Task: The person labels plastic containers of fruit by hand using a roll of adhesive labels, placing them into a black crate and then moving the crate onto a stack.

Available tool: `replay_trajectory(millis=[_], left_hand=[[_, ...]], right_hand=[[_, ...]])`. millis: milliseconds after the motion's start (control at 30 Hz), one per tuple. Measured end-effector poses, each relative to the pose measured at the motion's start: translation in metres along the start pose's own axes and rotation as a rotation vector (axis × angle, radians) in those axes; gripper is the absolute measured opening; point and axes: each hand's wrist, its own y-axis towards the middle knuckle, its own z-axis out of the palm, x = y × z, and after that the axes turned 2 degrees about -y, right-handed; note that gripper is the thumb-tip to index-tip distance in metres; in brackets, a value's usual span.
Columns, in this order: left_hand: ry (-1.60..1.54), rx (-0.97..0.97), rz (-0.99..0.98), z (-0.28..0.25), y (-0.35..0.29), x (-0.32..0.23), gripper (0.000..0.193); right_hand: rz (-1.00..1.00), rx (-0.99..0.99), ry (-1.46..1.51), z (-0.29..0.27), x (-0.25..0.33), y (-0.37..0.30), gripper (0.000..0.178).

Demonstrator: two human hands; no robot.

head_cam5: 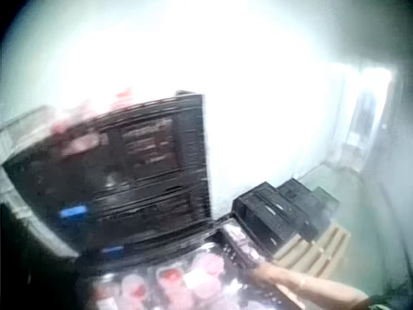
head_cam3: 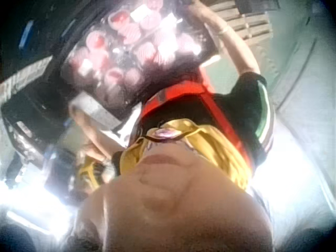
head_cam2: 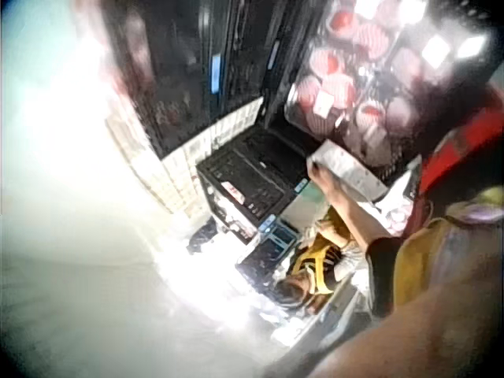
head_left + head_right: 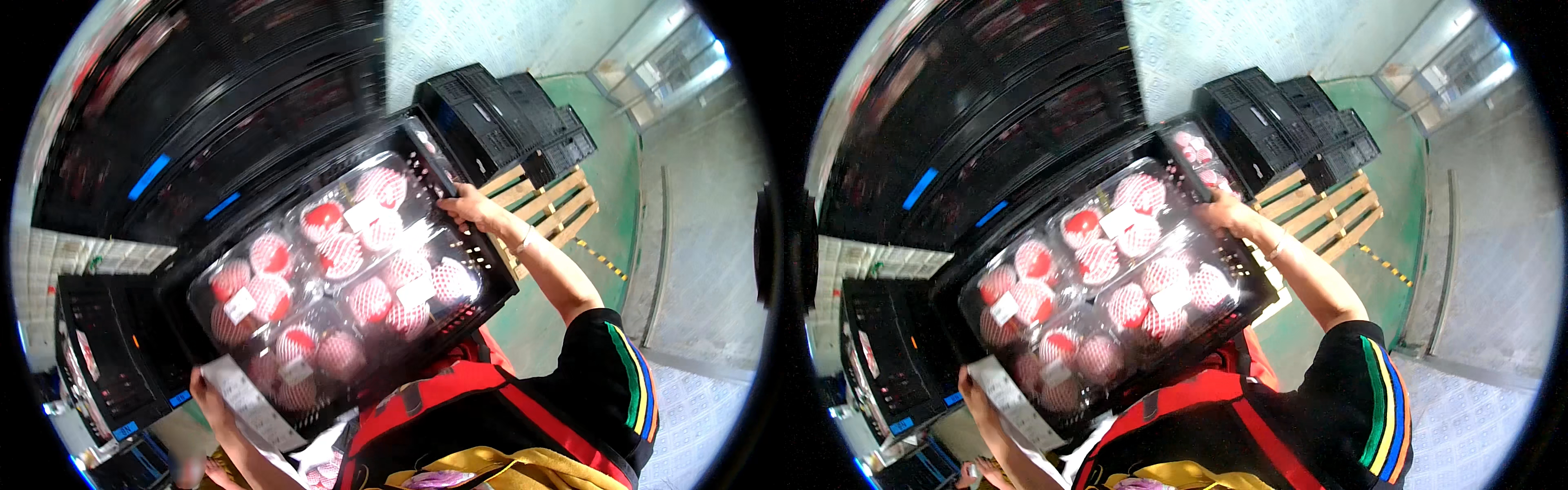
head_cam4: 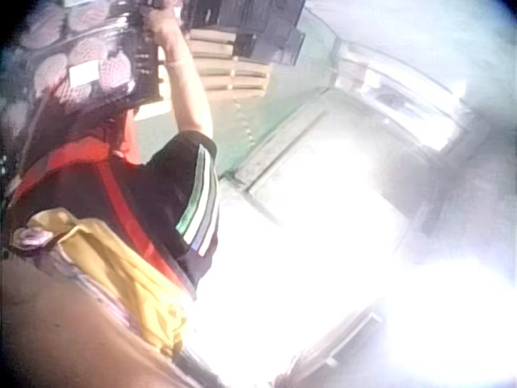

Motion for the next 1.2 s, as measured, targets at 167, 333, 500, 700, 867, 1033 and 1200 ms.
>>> replay_trajectory(millis=[167, 333, 500, 700, 867, 1033, 1200], left_hand=[[0.447, -0.203, -0.175, 0.006, -0.039, -0.007, 0.021], [0.014, -0.266, -0.196, 0.026, -0.09, 0.035, 0.017], [-0.022, -0.25, -0.166, 0.022, -0.09, 0.06, 0.01], [-0.14, -0.122, -0.22, 0.032, -0.071, 0.062, 0.002], [-0.24, -0.124, -0.2, 0.039, -0.065, 0.08, 0.012], [-0.224, -0.186, -0.164, 0.046, -0.076, 0.095, 0.014], [-0.277, -0.257, -0.177, 0.054, -0.085, 0.089, 0.016]], right_hand=[[-0.042, 0.073, -0.03, -0.024, 0.013, 0.028, 0.036], [-0.143, 0.042, -0.207, -0.021, 0.024, 0.074, 0.035], [-0.138, -0.031, -0.324, -0.007, 0.031, 0.079, 0.029], [-0.12, -0.051, -0.323, 0.0, 0.044, 0.04, 0.032], [-0.085, -0.042, -0.258, 0.006, 0.066, 0.012, 0.022], [-0.092, -0.033, -0.272, 0.007, 0.072, 0.007, 0.015], [-0.005, -0.016, -0.189, 0.008, 0.07, 0.015, 0.015]])
